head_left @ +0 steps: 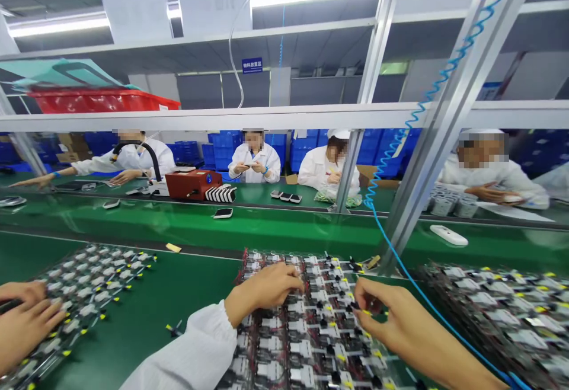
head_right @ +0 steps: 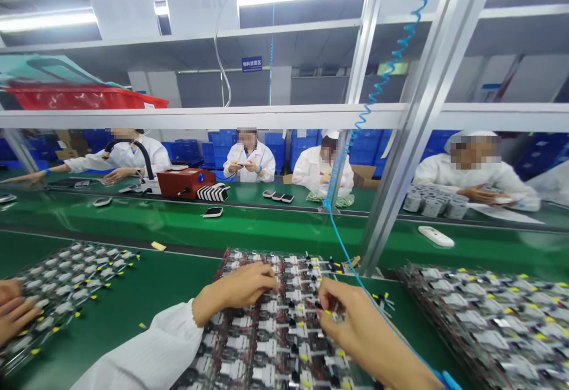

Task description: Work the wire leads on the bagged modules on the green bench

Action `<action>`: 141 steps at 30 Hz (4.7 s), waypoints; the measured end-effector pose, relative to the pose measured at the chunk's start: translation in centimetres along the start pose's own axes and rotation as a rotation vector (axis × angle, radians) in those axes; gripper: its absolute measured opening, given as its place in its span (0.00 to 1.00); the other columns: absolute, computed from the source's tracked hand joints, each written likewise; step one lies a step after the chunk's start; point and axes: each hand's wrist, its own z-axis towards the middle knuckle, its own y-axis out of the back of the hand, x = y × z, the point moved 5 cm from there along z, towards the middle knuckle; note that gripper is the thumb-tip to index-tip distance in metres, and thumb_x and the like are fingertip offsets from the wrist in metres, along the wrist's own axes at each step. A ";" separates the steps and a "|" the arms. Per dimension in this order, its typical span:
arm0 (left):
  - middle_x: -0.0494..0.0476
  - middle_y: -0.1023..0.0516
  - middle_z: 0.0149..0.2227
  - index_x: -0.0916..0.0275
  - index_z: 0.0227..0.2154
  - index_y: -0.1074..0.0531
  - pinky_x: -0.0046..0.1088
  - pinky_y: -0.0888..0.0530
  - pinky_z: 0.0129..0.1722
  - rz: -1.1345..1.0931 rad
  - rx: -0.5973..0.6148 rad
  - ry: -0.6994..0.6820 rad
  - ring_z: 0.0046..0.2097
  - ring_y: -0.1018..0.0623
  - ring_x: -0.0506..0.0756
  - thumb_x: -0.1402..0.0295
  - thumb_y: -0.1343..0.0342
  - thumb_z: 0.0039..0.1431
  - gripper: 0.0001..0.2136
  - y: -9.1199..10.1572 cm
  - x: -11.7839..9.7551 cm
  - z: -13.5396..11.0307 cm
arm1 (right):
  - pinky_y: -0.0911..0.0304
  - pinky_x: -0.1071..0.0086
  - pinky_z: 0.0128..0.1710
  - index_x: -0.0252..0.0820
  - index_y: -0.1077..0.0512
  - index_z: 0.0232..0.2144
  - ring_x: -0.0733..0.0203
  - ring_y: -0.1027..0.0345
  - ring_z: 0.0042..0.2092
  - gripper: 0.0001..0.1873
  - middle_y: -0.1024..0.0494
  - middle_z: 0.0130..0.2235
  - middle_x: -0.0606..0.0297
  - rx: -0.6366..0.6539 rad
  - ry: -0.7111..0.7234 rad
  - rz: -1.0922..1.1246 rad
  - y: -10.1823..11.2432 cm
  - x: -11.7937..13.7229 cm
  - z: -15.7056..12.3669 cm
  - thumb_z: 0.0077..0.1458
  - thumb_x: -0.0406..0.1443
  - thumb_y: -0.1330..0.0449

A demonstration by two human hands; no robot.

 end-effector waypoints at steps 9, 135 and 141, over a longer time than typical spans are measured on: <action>0.54 0.28 0.49 0.52 0.46 0.25 0.31 0.31 0.47 0.093 0.006 -0.085 0.46 0.27 0.57 0.80 0.49 0.59 0.18 -0.8 0.2 -0.3 | 0.42 0.64 0.42 0.46 0.29 0.48 0.52 0.33 0.40 0.21 0.23 0.39 0.63 0.187 -0.102 0.138 -2.4 -1.9 1.1 0.61 0.49 0.50; 0.58 0.27 0.53 0.54 0.55 0.28 0.37 0.33 0.57 -0.223 0.050 0.059 0.56 0.28 0.61 0.69 0.44 0.64 0.17 0.1 0.5 -1.0 | 0.35 0.64 0.39 0.42 0.22 0.43 0.51 0.29 0.39 0.27 0.20 0.42 0.60 -0.149 -0.197 0.119 0.6 -7.1 3.9 0.56 0.54 0.47; 0.57 0.24 0.46 0.54 0.46 0.22 0.37 0.31 0.52 -0.093 0.032 0.046 0.51 0.26 0.60 0.71 0.49 0.67 0.12 -0.2 -0.1 -0.6 | 0.33 0.65 0.31 0.42 0.20 0.35 0.52 0.29 0.31 0.32 0.20 0.33 0.60 -0.364 -0.393 0.144 0.3 -14.1 -2.1 0.50 0.61 0.47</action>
